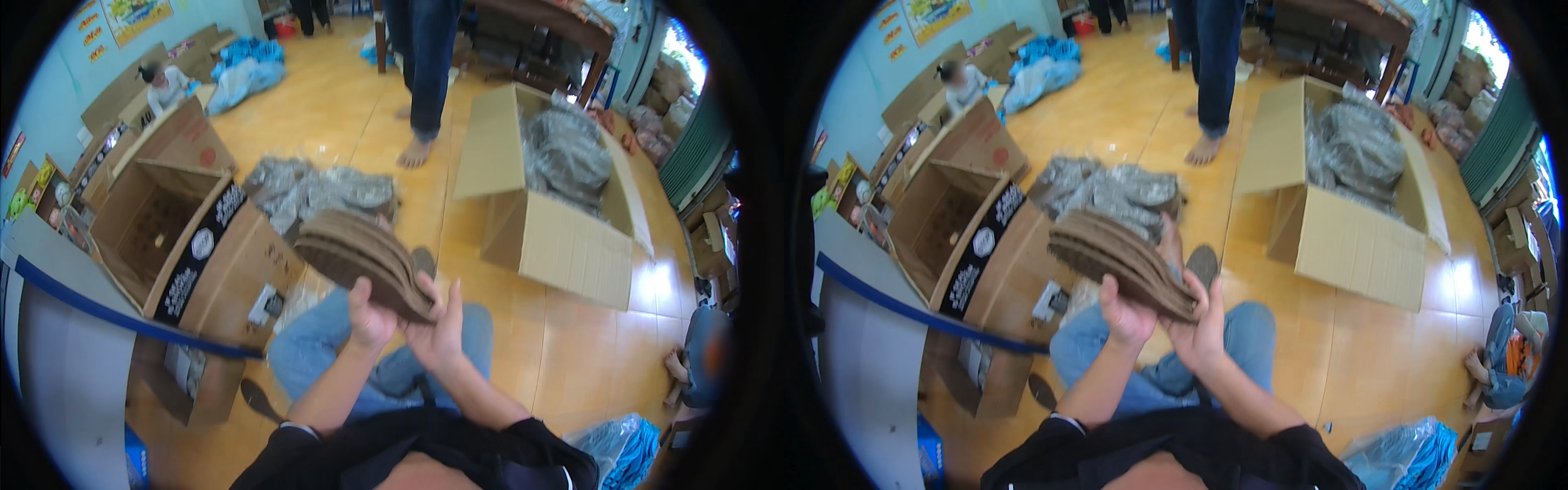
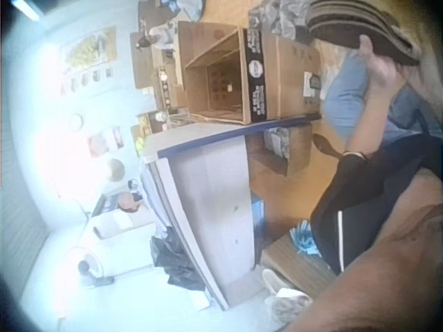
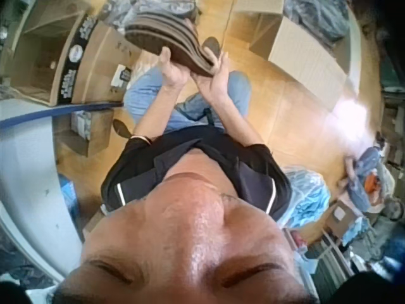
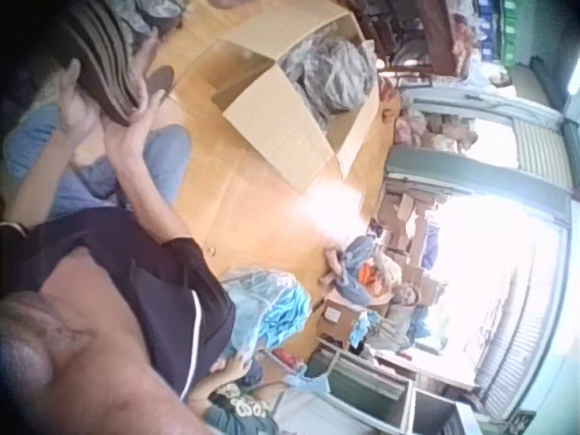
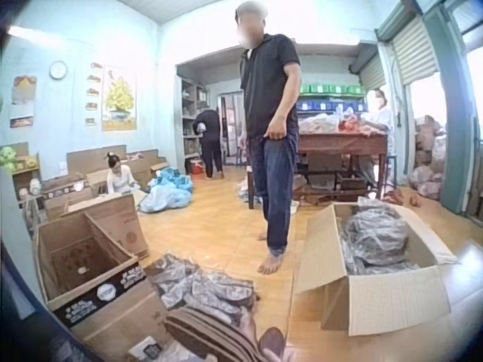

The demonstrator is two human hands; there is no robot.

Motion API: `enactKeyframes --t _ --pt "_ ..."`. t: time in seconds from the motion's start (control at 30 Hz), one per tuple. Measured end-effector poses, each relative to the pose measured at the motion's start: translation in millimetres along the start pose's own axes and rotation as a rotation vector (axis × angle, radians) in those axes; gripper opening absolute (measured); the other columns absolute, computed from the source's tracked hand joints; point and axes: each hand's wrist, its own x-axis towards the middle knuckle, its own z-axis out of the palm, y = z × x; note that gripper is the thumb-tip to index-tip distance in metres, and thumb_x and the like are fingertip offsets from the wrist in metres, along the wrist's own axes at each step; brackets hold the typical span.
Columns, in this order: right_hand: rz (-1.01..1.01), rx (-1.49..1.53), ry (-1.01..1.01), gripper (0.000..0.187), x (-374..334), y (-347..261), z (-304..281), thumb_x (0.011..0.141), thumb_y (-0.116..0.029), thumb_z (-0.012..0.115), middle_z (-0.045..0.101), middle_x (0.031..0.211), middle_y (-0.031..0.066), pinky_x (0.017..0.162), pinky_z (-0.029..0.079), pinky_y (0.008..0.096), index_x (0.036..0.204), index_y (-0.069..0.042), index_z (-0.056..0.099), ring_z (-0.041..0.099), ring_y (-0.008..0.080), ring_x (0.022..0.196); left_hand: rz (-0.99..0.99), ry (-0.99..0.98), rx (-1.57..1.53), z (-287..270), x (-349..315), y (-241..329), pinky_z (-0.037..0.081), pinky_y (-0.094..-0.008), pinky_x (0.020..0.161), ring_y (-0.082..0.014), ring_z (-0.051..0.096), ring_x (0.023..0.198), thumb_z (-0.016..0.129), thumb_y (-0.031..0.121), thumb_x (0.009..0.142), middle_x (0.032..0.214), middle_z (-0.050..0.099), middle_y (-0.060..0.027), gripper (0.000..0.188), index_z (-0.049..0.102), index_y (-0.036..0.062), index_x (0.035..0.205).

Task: The person sits on the floor and repeatedly picks up pairs of brown shoe insoles, inspects them, and places them into clear plastic bags. The person then puts the packaged insoles into a cardboard box. Other people are also sitting on the floor and performing similar packaging tasks.

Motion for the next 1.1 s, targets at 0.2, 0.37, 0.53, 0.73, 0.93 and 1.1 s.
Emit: enactKeyframes --t 0.2,0.37,0.53,0.73,0.93,1.1 --pt "-0.211 -0.163 0.173 0.030 11 -14 4 0.102 -0.033 0.046 0.063 0.109 0.0098 0.085 0.052 0.0345 0.113 -0.005 0.053 0.061 0.0198 0.101 0.082 0.019 -0.105 -18 5 31 0.032 -0.0416 0.111 -0.0240 0.041 0.132 0.059 0.042 0.092 0.144 0.042 -0.0091 0.069 0.031 0.0082 0.145" --pt "-0.339 -0.214 0.086 0.025 2 -18 9 0.102 -0.026 0.047 0.063 0.110 0.0122 0.091 0.052 0.0373 0.115 -0.006 0.050 0.062 0.0256 0.108 0.147 0.173 0.050 -33 5 51 0.037 -0.0465 0.108 -0.0268 0.042 0.130 0.055 0.044 0.093 0.139 0.045 -0.0131 0.062 0.038 0.0076 0.140" --pt "-0.248 -0.149 0.091 0.032 2 -24 15 0.101 -0.024 0.048 0.063 0.111 0.0154 0.093 0.051 0.0390 0.126 -0.004 0.044 0.062 0.0277 0.108 0.085 0.306 0.023 -35 4 45 0.039 -0.0468 0.107 -0.0242 0.044 0.128 0.060 0.043 0.092 0.137 0.047 -0.0121 0.060 0.041 0.0067 0.136" --pt "-0.329 -0.217 -0.014 0.034 2 -21 4 0.100 -0.018 0.051 0.062 0.113 0.0192 0.093 0.050 0.0390 0.129 -0.003 0.044 0.062 0.0283 0.107 -0.035 0.354 -0.202 -42 1 35 0.042 -0.0469 0.104 -0.0259 0.053 0.118 0.061 0.045 0.091 0.125 0.056 -0.0107 0.056 0.048 0.0056 0.129" --pt "-0.282 -0.641 0.059 0.048 21 -9 -21 0.096 -0.013 0.055 0.051 0.130 0.0186 0.105 0.040 0.0396 0.138 0.001 0.036 0.050 0.0286 0.124 0.135 0.260 0.147 -31 -1 36 0.046 -0.0377 0.098 -0.0203 0.056 0.107 0.070 0.025 0.082 0.113 0.057 -0.0093 0.053 0.048 0.0044 0.126" --pt "-0.525 -1.102 -0.138 0.077 12 4 -30 0.083 -0.012 0.068 0.033 0.147 0.0224 0.109 0.033 0.0446 0.146 0.001 0.026 0.035 0.0323 0.136 0.407 0.068 0.768 -20 -7 29 0.047 -0.0258 0.085 -0.0123 0.056 0.095 0.078 0.004 0.067 0.109 0.053 -0.0071 0.064 0.048 0.0031 0.123"
